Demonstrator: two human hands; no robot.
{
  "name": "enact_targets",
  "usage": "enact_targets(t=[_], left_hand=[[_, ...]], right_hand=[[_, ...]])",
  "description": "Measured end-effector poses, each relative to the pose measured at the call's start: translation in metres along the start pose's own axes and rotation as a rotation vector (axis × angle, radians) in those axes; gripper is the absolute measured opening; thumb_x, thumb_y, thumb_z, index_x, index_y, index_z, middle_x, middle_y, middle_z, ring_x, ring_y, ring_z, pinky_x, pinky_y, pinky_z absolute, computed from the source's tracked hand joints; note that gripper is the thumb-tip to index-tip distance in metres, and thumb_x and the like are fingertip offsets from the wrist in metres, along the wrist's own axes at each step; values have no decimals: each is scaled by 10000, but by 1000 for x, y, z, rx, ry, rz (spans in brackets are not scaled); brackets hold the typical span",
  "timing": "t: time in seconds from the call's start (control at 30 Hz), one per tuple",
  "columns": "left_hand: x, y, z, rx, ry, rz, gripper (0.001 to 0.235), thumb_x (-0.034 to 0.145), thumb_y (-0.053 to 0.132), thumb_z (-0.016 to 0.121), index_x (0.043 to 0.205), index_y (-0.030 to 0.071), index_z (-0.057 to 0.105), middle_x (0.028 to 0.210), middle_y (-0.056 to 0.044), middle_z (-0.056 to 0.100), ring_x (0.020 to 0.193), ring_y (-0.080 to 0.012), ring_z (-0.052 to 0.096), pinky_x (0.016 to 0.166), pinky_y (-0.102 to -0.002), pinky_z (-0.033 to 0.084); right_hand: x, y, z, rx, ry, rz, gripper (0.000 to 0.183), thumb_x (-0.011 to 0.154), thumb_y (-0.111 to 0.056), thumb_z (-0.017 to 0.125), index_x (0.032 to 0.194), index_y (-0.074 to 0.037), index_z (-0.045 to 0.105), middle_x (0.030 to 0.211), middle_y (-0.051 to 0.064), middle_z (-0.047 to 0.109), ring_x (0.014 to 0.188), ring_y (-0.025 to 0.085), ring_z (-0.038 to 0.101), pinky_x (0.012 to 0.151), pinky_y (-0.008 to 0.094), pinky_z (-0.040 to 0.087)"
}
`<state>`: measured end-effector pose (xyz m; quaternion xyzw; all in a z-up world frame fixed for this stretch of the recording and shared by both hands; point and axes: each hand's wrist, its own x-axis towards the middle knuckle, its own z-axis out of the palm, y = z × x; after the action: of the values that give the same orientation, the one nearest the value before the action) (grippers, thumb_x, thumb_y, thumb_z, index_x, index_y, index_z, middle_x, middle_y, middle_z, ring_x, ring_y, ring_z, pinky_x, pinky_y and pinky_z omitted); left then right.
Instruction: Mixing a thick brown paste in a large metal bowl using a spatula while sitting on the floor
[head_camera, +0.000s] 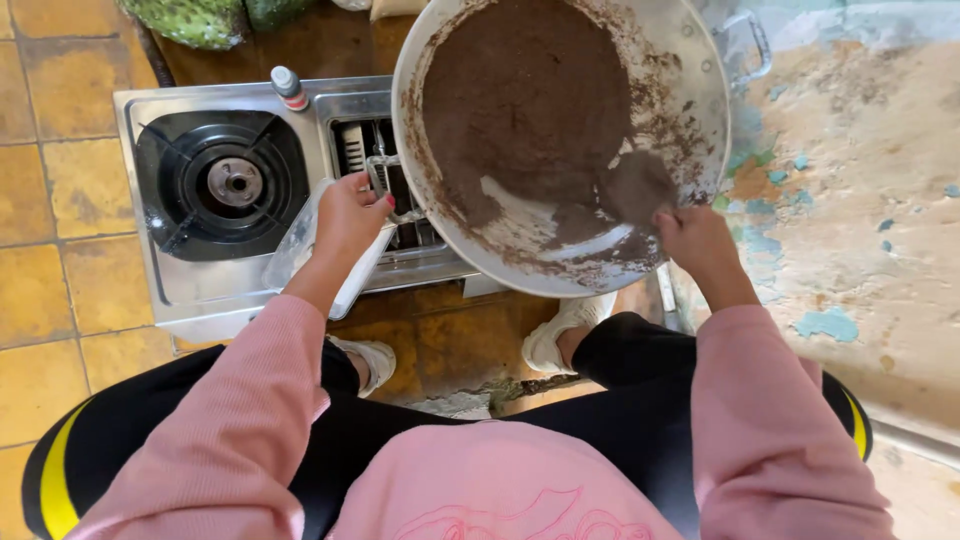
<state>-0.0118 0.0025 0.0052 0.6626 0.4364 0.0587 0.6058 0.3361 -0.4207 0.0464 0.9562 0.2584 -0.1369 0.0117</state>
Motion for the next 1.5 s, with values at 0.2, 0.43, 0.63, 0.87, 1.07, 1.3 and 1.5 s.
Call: enact_targets(t=[0.2, 0.43, 0.63, 0.87, 1.07, 1.3, 1.5], left_hand=[[22, -24, 13, 55, -27, -91, 458, 759, 86, 777, 1210, 134, 714, 848, 0, 781, 728, -147, 755, 682, -266, 640], [13, -7, 9, -45, -41, -149, 517, 729, -10, 750, 1239, 43, 679, 869, -49, 781, 705, -176, 741, 662, -302, 648], [17, -15, 9, 261, -35, -111, 465, 701, 218, 794, 1158, 154, 736, 857, 45, 788, 957, -211, 745, 993, -400, 534], [24, -14, 16, 288, -17, -131, 401, 690, 225, 810, 1086, 179, 765, 804, 59, 782, 965, -248, 746, 967, -390, 544], [32, -29, 24, 270, -4, -134, 385, 711, 194, 800, 1092, 152, 762, 819, 58, 778, 977, -250, 742, 940, -428, 571], [12, 1, 13, 357, 0, 6, 203, 830, 112, 749, 1002, 3, 751, 785, -157, 731, 891, -424, 727, 803, -525, 622], [-23, 44, 5, 343, -79, -5, 581, 933, 89, 675, 1420, -150, 468, 1173, -368, 644, 1142, -491, 632, 879, -575, 609]], right_hand=[[-44, -85, -18, 659, -533, 207, 328, 956, -421, 707, 915, -105, 786, 424, 90, 511, 259, 175, 377, 233, 271, 299], [-37, -227, 10, 1189, -749, 436, 210, 1023, -390, 568, 995, -182, 575, 552, -18, 347, 315, 64, 267, 229, 229, 218], [55, -332, 85, 1724, -562, 603, 298, 1046, -384, 510, 870, -145, 522, 580, 11, 399, 386, 109, 376, 320, 215, 291], [230, -275, 122, 2351, -157, 896, 181, 979, -138, 510, 802, -111, 488, 603, 31, 570, 509, 148, 622, 414, 211, 467], [187, -158, 55, 2926, -411, 1078, 188, 836, 105, 474, 729, -48, 481, 638, 64, 482, 506, 169, 503, 392, 200, 398], [-24, -131, 16, 2310, -636, 722, 123, 999, -79, 473, 923, -73, 569, 597, -43, 426, 447, 30, 447, 361, 117, 382], [-86, -127, -59, 836, -386, 475, 402, 1037, -387, 558, 1031, -3, 676, 586, 149, 510, 317, 172, 388, 238, 356, 366]])
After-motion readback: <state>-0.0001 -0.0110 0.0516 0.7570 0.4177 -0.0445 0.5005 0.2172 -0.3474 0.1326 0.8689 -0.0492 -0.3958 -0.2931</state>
